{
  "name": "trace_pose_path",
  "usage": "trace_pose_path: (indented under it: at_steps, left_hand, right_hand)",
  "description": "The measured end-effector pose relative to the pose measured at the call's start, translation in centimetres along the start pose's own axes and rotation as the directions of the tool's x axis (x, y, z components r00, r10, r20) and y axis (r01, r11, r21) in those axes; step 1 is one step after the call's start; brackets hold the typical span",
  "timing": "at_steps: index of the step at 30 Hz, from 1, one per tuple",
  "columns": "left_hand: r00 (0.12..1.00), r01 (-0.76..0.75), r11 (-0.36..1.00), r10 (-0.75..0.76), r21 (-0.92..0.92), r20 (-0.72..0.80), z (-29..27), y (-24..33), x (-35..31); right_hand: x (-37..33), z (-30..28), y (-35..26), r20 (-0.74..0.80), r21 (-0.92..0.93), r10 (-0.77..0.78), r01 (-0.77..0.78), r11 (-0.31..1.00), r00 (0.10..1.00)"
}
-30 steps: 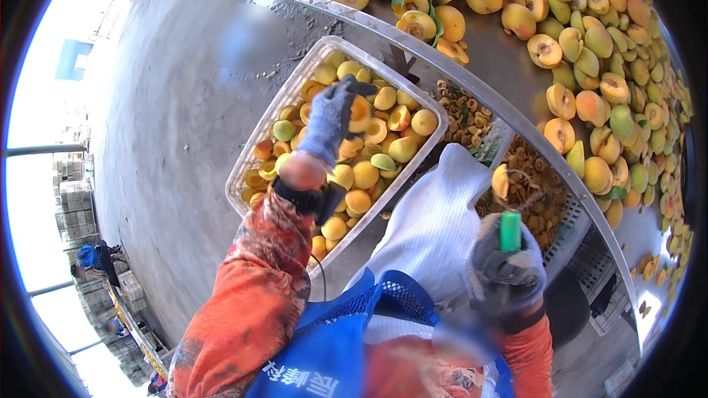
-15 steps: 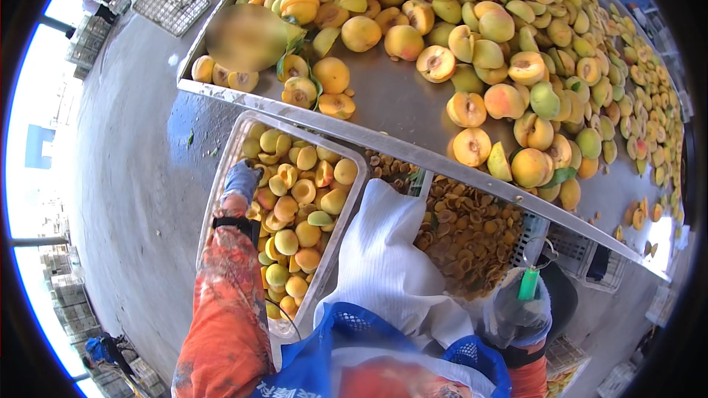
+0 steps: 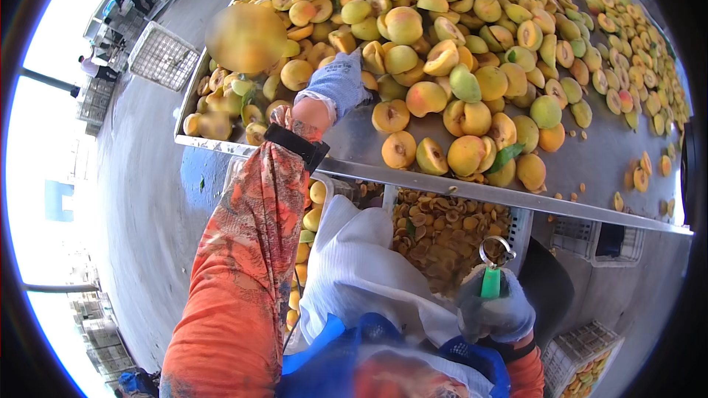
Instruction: The person is pitting apricots or similar stone fruits using a specialized handheld pitting tool and sorting the halves into containers.
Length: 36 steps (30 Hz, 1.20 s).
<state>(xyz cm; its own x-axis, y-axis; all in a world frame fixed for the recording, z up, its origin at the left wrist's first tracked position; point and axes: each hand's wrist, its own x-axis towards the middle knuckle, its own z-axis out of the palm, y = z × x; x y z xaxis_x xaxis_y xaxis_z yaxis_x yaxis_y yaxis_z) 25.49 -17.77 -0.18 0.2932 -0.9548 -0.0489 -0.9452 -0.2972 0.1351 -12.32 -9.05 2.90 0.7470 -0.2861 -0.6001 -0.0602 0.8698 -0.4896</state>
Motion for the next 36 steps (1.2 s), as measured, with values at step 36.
trace_pose_path:
  at_steps: [36]
  left_hand:
    - [0.899, -0.344, 0.471, -0.083, -0.812, -0.429, -0.2, 12.7, -25.5]
  right_hand:
    - [1.4, 6.7, 8.3, 0.094, -0.980, -0.816, 0.195, 0.024, 0.571]
